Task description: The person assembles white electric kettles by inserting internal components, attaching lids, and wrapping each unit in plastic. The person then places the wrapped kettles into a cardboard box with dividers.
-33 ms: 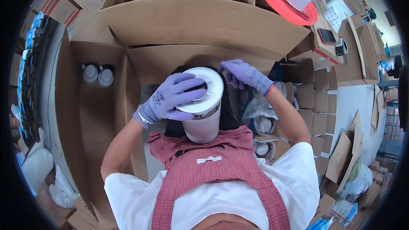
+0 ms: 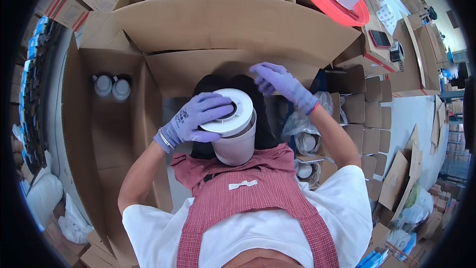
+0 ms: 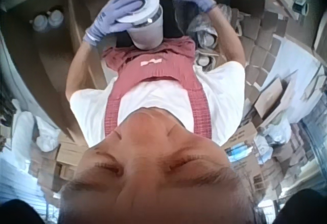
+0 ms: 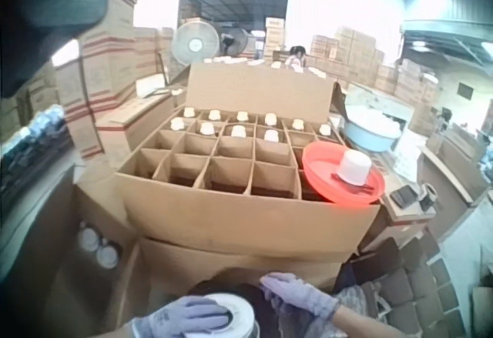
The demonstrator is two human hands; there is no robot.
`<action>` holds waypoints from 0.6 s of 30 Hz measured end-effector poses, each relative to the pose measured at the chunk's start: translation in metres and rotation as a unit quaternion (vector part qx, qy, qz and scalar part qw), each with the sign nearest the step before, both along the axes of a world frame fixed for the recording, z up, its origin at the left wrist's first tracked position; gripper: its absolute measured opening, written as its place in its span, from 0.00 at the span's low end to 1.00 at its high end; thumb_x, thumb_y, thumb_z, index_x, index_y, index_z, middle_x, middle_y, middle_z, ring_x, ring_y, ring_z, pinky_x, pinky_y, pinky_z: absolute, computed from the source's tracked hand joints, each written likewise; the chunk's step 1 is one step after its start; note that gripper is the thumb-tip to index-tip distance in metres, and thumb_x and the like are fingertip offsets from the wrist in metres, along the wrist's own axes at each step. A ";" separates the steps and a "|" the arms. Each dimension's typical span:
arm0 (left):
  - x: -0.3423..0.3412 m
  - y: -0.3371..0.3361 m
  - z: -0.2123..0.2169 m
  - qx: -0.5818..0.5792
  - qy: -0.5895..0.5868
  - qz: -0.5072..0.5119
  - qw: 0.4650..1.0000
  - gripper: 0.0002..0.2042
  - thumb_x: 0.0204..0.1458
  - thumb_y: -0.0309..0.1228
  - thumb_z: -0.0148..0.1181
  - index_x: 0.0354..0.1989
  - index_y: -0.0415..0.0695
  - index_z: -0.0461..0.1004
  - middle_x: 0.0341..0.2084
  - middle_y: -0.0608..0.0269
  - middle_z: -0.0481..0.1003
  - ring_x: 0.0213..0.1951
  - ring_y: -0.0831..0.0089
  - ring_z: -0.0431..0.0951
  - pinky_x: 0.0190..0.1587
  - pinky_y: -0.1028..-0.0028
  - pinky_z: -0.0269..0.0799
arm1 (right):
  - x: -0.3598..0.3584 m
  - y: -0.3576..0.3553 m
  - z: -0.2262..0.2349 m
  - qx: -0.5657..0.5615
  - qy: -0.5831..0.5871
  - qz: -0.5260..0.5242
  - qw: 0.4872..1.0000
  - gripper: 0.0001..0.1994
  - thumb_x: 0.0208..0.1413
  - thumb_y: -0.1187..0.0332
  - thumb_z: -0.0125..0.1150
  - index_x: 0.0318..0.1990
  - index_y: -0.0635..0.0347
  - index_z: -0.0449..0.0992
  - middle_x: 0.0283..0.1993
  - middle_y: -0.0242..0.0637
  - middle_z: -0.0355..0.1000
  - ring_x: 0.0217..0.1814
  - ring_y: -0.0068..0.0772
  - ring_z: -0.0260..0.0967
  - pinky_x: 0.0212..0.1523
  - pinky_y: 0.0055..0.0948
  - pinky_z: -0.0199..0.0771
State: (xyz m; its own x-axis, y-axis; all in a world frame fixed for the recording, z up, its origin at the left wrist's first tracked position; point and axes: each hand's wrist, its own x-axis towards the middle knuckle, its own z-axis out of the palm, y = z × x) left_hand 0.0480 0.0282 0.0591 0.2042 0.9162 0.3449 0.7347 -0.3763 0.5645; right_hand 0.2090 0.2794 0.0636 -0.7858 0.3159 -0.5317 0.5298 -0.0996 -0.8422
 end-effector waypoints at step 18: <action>0.045 -0.020 -0.031 -0.084 -0.247 0.079 0.962 0.31 0.57 0.52 0.52 0.61 0.40 0.67 0.61 0.49 0.66 0.65 0.53 0.63 0.70 0.55 0.48 | 0.007 -0.065 -0.056 0.337 0.340 0.327 0.814 0.21 0.59 0.66 0.52 0.60 0.61 0.69 0.61 0.50 0.66 0.64 0.52 0.63 0.65 0.42 0.64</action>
State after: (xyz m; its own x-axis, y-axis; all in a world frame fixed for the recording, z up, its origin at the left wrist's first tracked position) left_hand 0.0934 0.0086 0.0276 -0.0933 0.9736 0.2083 0.4012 -0.1547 0.9028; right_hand 0.2161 0.2149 0.0079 -0.9435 -0.2495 0.2181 -0.3289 0.6234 -0.7094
